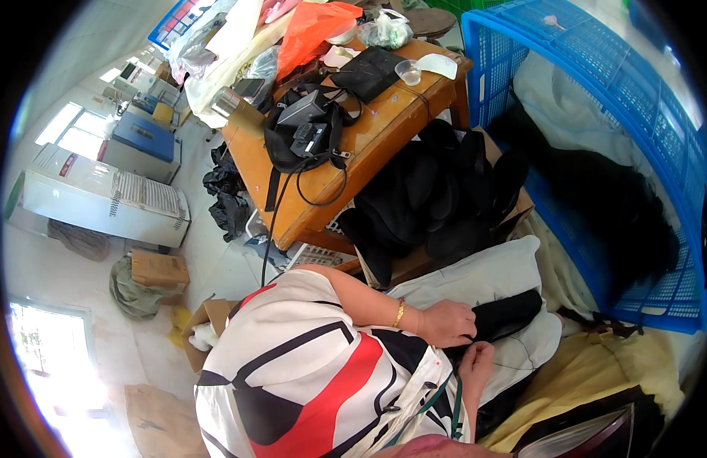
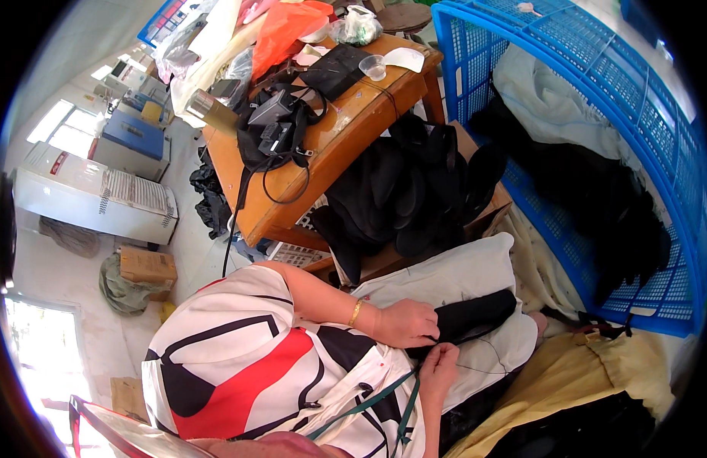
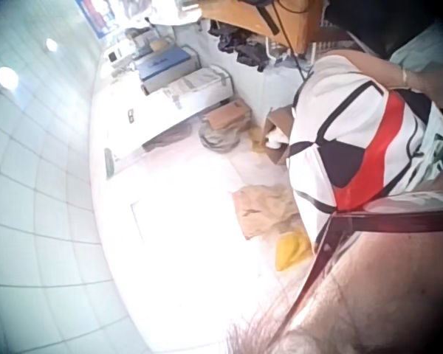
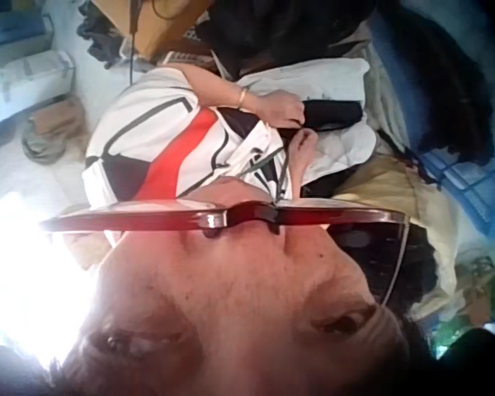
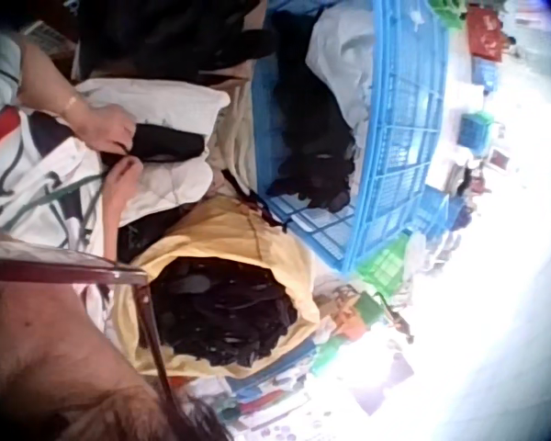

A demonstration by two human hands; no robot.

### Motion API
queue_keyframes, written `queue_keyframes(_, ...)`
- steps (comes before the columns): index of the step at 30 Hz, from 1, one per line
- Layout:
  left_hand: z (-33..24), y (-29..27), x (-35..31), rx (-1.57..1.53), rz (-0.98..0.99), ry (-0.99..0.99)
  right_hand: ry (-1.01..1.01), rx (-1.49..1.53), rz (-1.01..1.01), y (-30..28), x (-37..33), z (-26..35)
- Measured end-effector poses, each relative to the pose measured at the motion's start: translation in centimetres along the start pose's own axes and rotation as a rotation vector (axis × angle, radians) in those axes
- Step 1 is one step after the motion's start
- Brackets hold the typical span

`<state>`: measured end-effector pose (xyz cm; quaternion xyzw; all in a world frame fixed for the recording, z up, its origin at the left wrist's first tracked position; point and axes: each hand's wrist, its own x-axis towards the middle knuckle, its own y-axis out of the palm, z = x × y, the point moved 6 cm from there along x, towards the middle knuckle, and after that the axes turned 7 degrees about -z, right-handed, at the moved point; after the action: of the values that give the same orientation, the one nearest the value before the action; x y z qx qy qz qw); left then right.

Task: The person sits on the floor and selects a black shoe from a blue basket. They then use a needle and thread to sew the sole of the shoe, repeatedly pulling the thread through the material.

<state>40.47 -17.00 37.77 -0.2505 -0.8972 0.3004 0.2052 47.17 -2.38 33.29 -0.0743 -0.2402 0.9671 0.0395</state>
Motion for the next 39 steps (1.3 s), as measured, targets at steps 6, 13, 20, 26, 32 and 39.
queue_keyframes(6, -0.1, 0.4, 0.1, -0.029, -0.055, 0.113, 0.287, 0.282, 0.083, 0.5, 1.3, 0.7)
queue_keyframes(13, -1.6, -0.6, -0.1, 0.105, -0.056, 0.356, 0.233, 0.215, 0.208, -1.6, 2.8, 3.1)
queue_keyframes(20, -1.7, -0.9, 1.0, 0.124, 0.04, 0.48, -0.024, 0.042, 0.19, -1.5, 4.7, 2.9)
queue_keyframes(26, -1.7, -1.6, 2.0, -0.006, -0.004, 0.356, -0.214, -0.2, -0.008, -2.0, 5.8, 7.1)
queue_keyframes(32, -1.5, -0.6, 2.0, 0.015, 0.053, 0.269, -0.01, 0.048, -0.045, -1.9, 5.3, 4.1)
queue_keyframes(39, -1.8, -1.3, 1.5, 0.044, 0.02, 0.33, 0.057, -0.095, 0.103, -3.5, 5.8, 4.6)
